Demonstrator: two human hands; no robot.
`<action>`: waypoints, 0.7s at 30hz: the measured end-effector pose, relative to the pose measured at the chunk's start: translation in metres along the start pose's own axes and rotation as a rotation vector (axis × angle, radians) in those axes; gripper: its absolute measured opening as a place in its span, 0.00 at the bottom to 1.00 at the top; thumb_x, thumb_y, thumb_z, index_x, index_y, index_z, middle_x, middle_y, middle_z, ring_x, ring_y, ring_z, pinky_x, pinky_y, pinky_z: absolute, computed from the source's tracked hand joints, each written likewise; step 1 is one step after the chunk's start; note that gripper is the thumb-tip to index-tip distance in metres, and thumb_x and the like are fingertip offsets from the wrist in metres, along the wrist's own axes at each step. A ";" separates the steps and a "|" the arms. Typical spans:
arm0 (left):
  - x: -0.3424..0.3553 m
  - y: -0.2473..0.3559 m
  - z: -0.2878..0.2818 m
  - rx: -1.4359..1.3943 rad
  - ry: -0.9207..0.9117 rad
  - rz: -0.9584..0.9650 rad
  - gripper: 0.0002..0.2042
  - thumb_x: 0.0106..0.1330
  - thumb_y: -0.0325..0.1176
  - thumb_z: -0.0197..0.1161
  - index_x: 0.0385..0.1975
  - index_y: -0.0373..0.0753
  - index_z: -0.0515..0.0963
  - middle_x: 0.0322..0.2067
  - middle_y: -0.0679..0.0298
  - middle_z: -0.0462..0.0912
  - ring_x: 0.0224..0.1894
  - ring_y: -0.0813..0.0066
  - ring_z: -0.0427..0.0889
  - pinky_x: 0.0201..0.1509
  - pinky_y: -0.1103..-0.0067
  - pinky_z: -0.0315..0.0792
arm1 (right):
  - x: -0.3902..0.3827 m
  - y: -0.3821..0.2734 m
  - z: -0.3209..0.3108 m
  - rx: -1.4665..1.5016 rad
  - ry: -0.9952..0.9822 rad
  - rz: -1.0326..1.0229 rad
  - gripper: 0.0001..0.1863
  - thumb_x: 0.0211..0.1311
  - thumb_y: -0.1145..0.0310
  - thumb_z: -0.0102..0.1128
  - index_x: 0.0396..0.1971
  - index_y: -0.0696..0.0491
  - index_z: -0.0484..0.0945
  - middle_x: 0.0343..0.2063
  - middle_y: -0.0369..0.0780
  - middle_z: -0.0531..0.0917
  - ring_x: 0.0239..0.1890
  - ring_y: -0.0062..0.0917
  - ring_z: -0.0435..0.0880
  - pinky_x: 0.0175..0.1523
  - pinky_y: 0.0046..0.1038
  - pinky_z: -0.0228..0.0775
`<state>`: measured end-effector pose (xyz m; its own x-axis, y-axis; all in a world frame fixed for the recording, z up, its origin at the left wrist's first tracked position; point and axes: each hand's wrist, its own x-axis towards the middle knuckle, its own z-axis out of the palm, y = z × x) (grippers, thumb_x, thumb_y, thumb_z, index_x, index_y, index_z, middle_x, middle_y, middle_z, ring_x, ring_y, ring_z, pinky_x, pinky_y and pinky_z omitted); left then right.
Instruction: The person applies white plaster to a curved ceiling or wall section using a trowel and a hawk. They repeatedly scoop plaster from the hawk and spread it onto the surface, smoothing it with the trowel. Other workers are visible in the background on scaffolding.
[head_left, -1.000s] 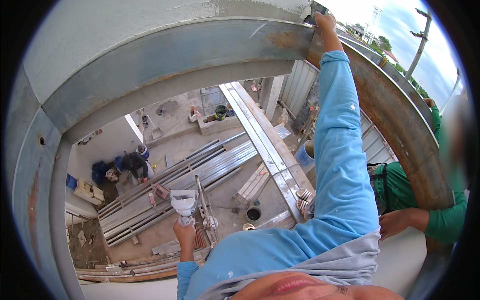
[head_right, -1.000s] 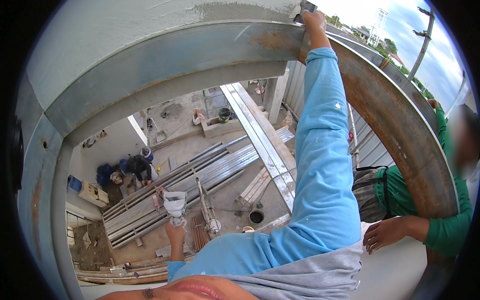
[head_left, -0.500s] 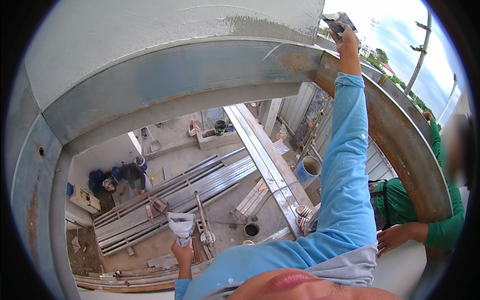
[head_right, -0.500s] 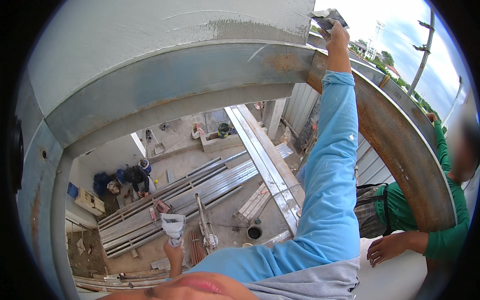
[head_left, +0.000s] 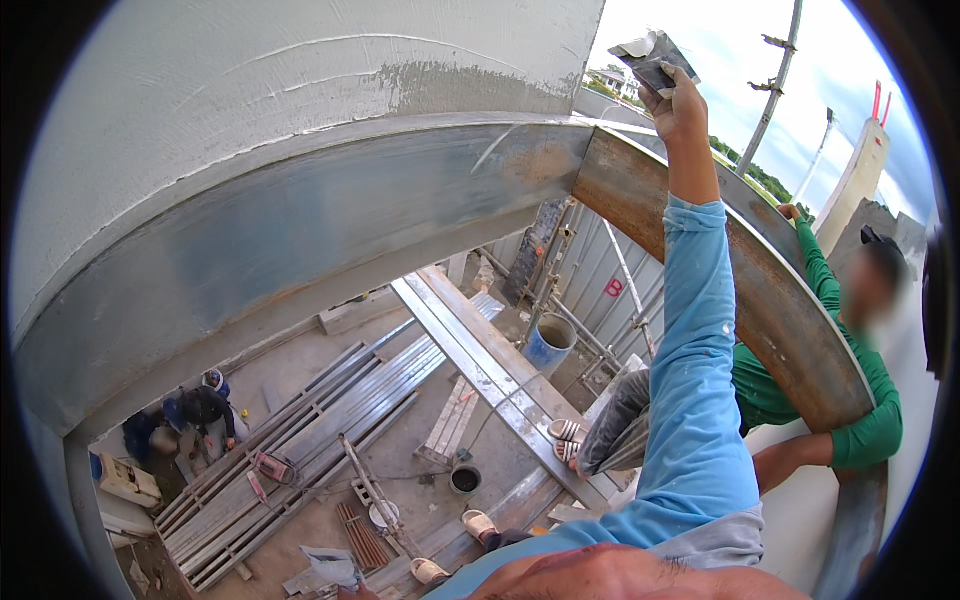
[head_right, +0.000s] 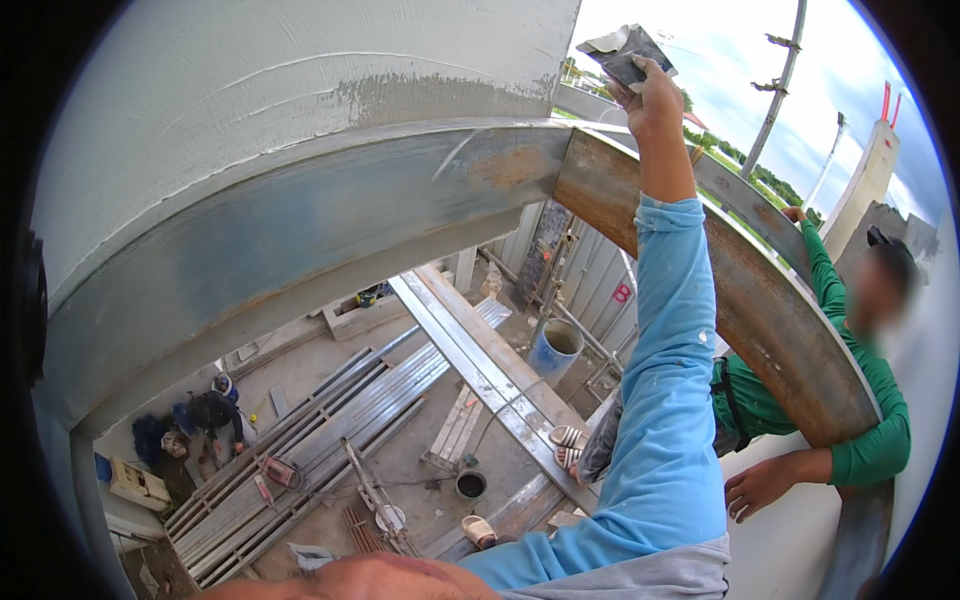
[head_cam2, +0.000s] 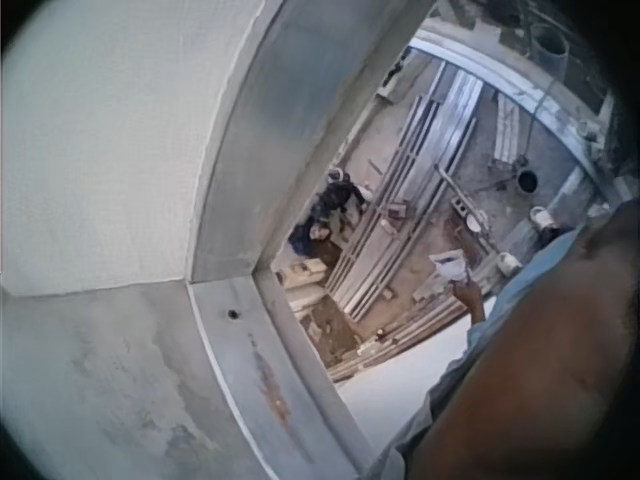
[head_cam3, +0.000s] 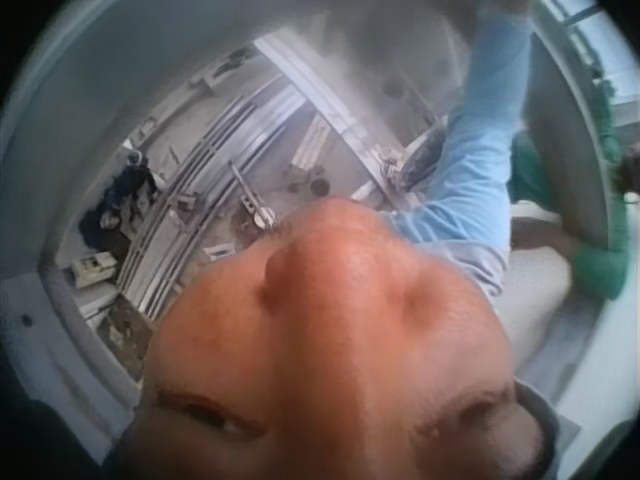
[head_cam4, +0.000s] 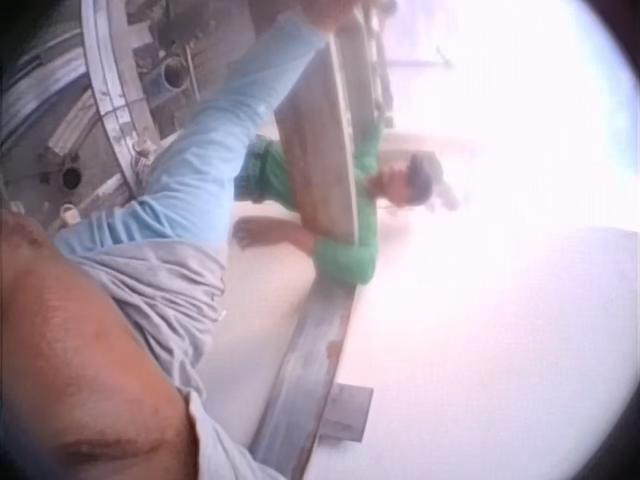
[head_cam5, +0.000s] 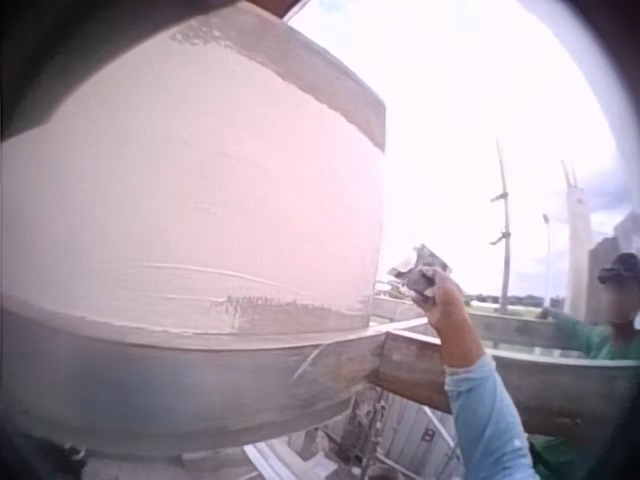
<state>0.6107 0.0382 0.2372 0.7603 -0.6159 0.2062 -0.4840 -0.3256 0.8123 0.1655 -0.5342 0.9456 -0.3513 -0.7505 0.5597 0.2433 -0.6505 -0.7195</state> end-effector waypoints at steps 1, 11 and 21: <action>0.001 -0.008 0.001 0.065 -0.023 -0.036 0.09 0.58 0.27 0.64 0.35 0.28 0.81 0.33 0.45 0.84 0.36 0.44 0.80 0.41 0.59 0.70 | 0.000 0.002 -0.002 -0.039 0.017 -0.012 0.11 0.66 0.70 0.57 0.43 0.60 0.72 0.40 0.46 0.81 0.39 0.35 0.85 0.37 0.33 0.84; 0.061 0.043 -0.005 -0.114 -0.093 -0.243 0.14 0.57 0.17 0.62 0.43 0.20 0.76 0.40 0.44 0.83 0.44 0.51 0.83 0.48 0.66 0.73 | 0.063 0.094 -0.021 -0.871 0.012 -0.182 0.19 0.58 0.62 0.65 0.34 0.66 0.75 0.31 0.42 0.73 0.33 0.30 0.79 0.35 0.32 0.87; 0.055 0.062 -0.028 -0.245 0.060 -0.269 0.11 0.62 0.21 0.62 0.43 0.21 0.77 0.38 0.47 0.84 0.43 0.57 0.84 0.47 0.69 0.73 | 0.042 0.104 0.002 -1.390 -0.045 -0.287 0.32 0.57 0.49 0.60 0.38 0.71 0.80 0.44 0.60 0.82 0.50 0.50 0.81 0.52 0.41 0.75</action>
<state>0.6346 0.0044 0.3142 0.8738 -0.4862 -0.0067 -0.1510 -0.2845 0.9467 0.1784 -0.6336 0.8947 -0.2008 -0.6343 0.7465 -0.9127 -0.1557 -0.3778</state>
